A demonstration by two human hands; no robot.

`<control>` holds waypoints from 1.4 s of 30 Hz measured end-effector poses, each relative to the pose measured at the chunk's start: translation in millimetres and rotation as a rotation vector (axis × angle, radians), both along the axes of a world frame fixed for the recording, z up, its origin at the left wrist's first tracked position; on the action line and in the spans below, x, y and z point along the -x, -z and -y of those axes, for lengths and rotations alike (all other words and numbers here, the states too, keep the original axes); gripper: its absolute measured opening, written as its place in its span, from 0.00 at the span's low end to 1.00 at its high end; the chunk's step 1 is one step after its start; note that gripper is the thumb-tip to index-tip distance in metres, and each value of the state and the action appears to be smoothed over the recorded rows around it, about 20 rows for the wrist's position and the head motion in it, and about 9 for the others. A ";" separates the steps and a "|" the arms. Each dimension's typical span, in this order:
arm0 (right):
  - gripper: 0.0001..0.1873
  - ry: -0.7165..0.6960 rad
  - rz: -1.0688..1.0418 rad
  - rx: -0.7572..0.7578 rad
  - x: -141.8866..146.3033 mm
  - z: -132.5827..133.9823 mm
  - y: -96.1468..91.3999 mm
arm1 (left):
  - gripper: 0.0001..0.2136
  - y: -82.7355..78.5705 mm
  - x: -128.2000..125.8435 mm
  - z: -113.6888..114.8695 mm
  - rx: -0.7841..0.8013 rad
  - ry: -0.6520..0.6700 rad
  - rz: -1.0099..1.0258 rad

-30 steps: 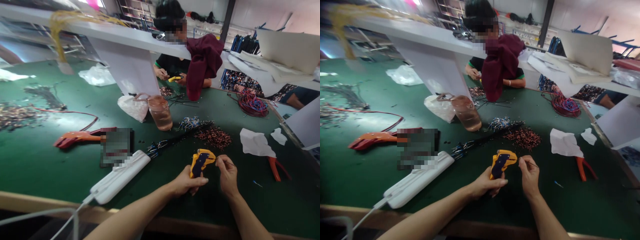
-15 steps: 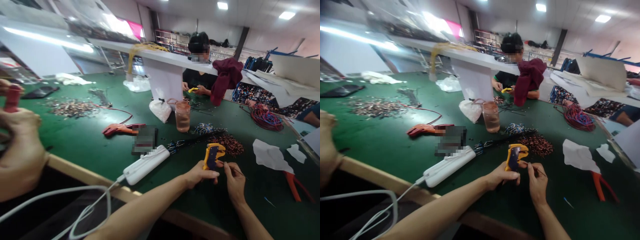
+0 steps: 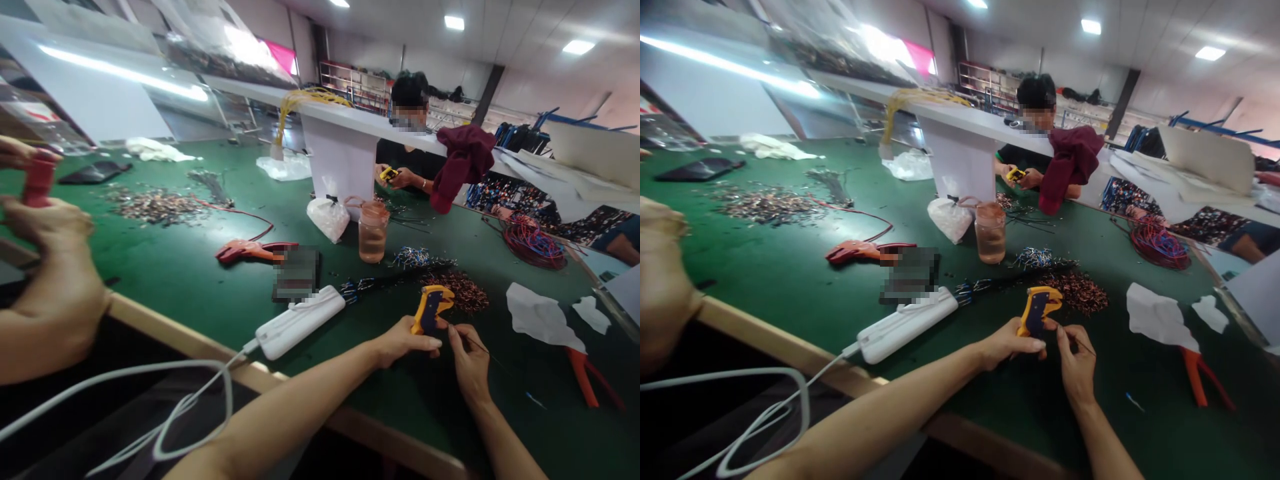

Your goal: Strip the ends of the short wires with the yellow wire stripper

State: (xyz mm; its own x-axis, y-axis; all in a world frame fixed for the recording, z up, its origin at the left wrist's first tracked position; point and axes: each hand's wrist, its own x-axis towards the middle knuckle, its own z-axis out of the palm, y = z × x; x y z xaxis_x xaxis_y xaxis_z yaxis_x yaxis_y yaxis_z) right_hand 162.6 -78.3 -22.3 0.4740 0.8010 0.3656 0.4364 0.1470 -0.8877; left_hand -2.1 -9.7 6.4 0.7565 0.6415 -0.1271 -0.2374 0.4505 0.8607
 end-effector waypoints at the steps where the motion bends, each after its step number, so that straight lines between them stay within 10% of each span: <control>1: 0.19 -0.004 -0.006 0.008 -0.1 0.7 0.2 | 0.29 0.1 0.6 -0.9 -0.003 0.001 -0.008; 42: 0.18 -0.038 -0.074 0.011 0.7 1.2 -1.2 | 0.29 15.9 -0.2 -15.8 -0.028 -0.025 -0.003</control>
